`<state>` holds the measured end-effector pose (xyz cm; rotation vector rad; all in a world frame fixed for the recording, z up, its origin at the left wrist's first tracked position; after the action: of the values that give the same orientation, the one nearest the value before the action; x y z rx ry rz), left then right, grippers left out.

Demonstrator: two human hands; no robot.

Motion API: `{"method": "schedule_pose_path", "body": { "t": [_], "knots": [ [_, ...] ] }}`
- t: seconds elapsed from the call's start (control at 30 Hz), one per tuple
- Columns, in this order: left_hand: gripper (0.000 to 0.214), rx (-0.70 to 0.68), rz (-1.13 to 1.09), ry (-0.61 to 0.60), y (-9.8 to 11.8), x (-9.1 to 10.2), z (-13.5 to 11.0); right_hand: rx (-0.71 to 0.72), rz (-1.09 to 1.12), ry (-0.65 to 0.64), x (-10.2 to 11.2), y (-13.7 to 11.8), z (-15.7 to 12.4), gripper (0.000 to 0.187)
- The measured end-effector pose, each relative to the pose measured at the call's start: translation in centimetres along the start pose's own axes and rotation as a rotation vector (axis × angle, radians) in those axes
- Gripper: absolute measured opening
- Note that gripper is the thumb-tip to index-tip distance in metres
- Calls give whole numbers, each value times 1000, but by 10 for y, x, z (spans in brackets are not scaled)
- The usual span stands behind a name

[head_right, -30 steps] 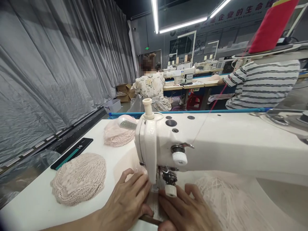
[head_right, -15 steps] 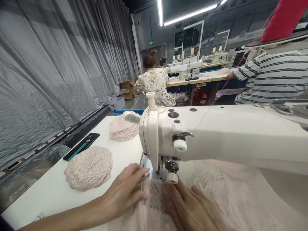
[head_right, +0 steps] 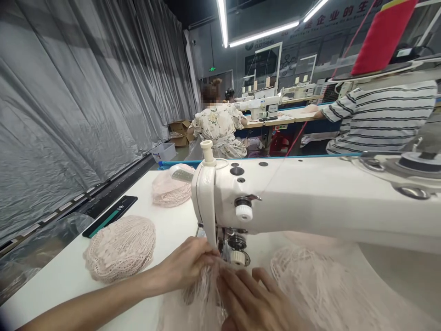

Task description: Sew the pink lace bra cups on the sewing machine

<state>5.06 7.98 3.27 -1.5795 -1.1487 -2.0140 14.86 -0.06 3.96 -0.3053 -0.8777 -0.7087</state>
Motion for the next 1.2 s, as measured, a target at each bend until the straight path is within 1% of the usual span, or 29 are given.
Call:
{"method": "schedule_pose_path", "body": {
  "t": [0.1, 0.17, 0.2, 0.23, 0.27, 0.3, 0.33, 0.37, 0.47, 0.53, 0.67, 0.73, 0.8, 0.87, 0.93, 0.97, 1.0, 1.07, 1.1, 1.17, 1.2],
  "knots": [
    [22, 23, 93, 88, -6, 0, -1, -16, -31, -39, 0, 8, 1, 45],
    [26, 23, 221, 223, -5, 4, -9, -3, -34, -62, 2, 13, 2, 40],
    [27, -19, 287, 302, 1, 8, -15, 5, -26, -73, 2, 14, 2, 34],
    [27, -96, 337, 367, 9, 10, -21, 10, -14, -75, 3, 14, 2, 30],
    [25, -187, 366, 405, 18, 10, -26, 9, -4, -70, 3, 15, 2, 27],
    [21, -269, 372, 410, 25, 10, -30, -2, 2, -63, 3, 16, 2, 27],
    [16, -323, 358, 379, 29, 8, -31, -23, 4, -51, 2, 17, 2, 28],
    [12, -339, 347, 332, 31, 6, -31, -43, 2, -47, 0, 19, 2, 32],
    [15, -266, 361, 199, 23, 0, -22, -73, -19, -73, -7, 26, 3, 45],
    [18, -240, 392, 160, 17, -2, -16, -49, -53, -61, -6, 32, 5, 49],
    [16, -205, 484, 202, 3, -3, -7, 37, -206, -3, 4, 39, 12, 50],
    [19, -189, 508, 205, -2, -3, -4, 45, -245, -30, 7, 40, 14, 53],
    [22, -178, 529, 200, -2, 0, -4, 57, -202, -96, 8, 35, 14, 50],
    [22, -193, 538, 218, 6, 4, -8, 109, -106, -177, 5, 25, 11, 54],
    [21, -264, 472, 245, 22, 6, -17, 147, -25, -186, 6, 14, 9, 63],
    [20, -319, 407, 253, 32, 5, -23, 136, 5, -177, 6, 10, 8, 62],
    [16, -368, 335, 258, 40, 4, -28, 101, 36, -156, 7, 9, 8, 56],
    [11, -430, 231, 278, 50, -1, -37, 25, 108, -125, 8, 8, 6, 49],
    [16, -443, 215, 291, 53, -4, -40, -5, 146, -131, 7, 7, 5, 49],
    [26, -422, 240, 305, 52, -9, -42, -42, 211, -140, 5, 7, 4, 48],
    [24, -409, 262, 316, 51, -10, -42, -52, 234, -140, 5, 8, 4, 46]
  ]
}}
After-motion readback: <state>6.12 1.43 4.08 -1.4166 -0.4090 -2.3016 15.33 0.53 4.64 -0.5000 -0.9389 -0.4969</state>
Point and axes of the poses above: each hand's wrist, its own z-axis towards the middle knuckle, its own x-axis out of the back of the hand, y = z × x, the point moved 7 cm from there along z, towards the middle knuckle
